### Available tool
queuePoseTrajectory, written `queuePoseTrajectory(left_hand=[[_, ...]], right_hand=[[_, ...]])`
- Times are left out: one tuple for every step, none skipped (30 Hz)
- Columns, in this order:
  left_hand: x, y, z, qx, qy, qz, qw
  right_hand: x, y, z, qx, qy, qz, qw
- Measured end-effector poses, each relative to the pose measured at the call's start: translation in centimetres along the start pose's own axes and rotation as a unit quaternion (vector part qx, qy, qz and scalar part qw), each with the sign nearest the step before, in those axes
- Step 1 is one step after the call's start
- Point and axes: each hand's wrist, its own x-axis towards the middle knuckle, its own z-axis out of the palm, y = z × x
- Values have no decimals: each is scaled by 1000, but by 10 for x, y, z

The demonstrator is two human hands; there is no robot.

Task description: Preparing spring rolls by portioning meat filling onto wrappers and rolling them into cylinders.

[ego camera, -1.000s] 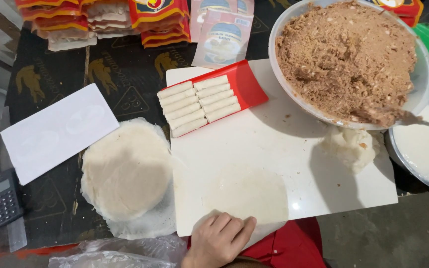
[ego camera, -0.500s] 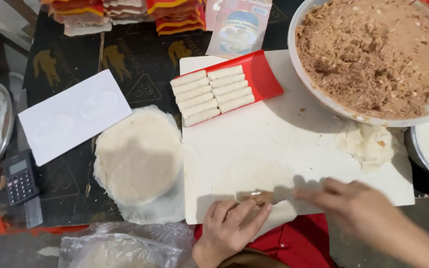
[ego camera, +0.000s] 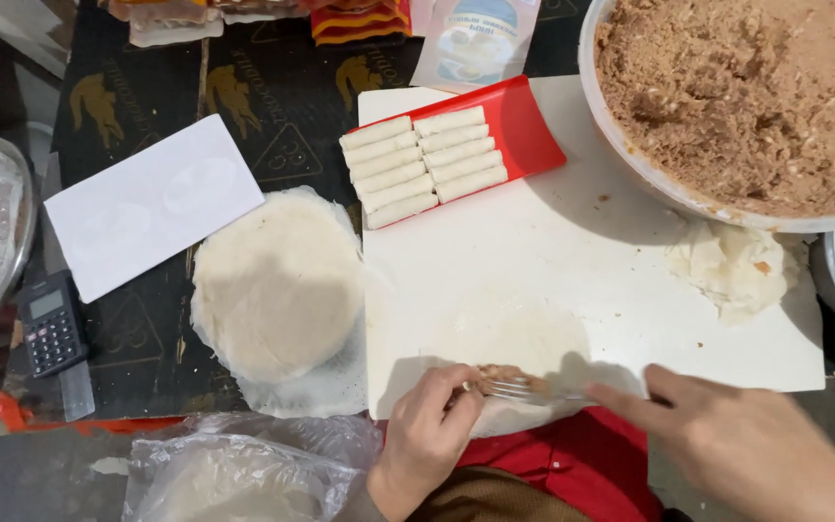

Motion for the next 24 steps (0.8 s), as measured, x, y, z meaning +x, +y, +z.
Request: queuePoseTrajectory(left_hand=[[1, -1, -2, 1, 0, 0, 1000], [2, -2, -5, 41, 3, 41, 998], [3, -3, -7, 80, 6, 82, 993], [3, -3, -7, 79, 6, 81, 994], [3, -2, -7, 83, 0, 72, 994], [3, -1, -6, 86, -6, 63, 994], [4, -1, -4, 85, -6, 63, 994], [5, -2, -3, 98, 0, 64, 993], [6, -2, -3, 110, 6, 64, 992], [13, 4, -6, 113, 8, 62, 992], [20, 10, -9, 41, 11, 11, 999], [27, 17, -12, -33, 11, -39, 999], [25, 15, -18, -31, 11, -41, 999], [25, 13, -22, 48, -12, 67, 997], [24, 11, -26, 126, -37, 173, 976], [24, 12, -27, 123, -37, 174, 976], [24, 13, -27, 117, -40, 188, 974], [24, 13, -29, 112, -44, 202, 972], [20, 12, -27, 111, -45, 202, 972], [16, 10, -26, 104, -53, 208, 971], [11, 8, -25, 97, -62, 214, 970], [12, 7, -25, 98, -62, 214, 970], [12, 7, -26, 95, -58, 216, 970], [13, 6, -25, 89, -53, 218, 970]], right_hand=[[-5, 7, 5, 0, 1, -1, 1000], [-9, 14, 10, -16, 90, 32, 995], [-14, 21, 15, -30, 178, 65, 981], [-6, 14, -1, -30, 177, 65, 982], [2, 7, -16, 14, 86, 61, 994], [9, 0, -32, 59, -5, 57, 997], [15, -1, -25, 59, -6, 58, 997], [22, -3, -19, 107, 26, 27, 994], [29, -6, -12, 154, 58, -4, 986], [21, 5, -7, 153, 58, -8, 987], [13, 16, -1, 53, 39, 41, 997], [4, 26, 6, -45, 21, 91, 995], [1, 29, 15, -45, 21, 88, 995], [-2, 34, 23, -42, 66, 81, 994], [-6, 39, 32, -40, 110, 74, 990], [-4, 30, 24, -40, 108, 77, 990], [-1, 21, 15, 1, 53, 71, 996], [3, 11, 7, 42, -1, 63, 997], [3, 7, 16, 43, -2, 64, 997], [4, 2, 25, 15, 26, 70, 997], [6, -2, 34, -14, 53, 76, 996], [7, -7, 31, -14, 54, 75, 996], [8, -12, 29, -48, 185, 53, 980], [8, -17, 27, -82, 311, 35, 946]])
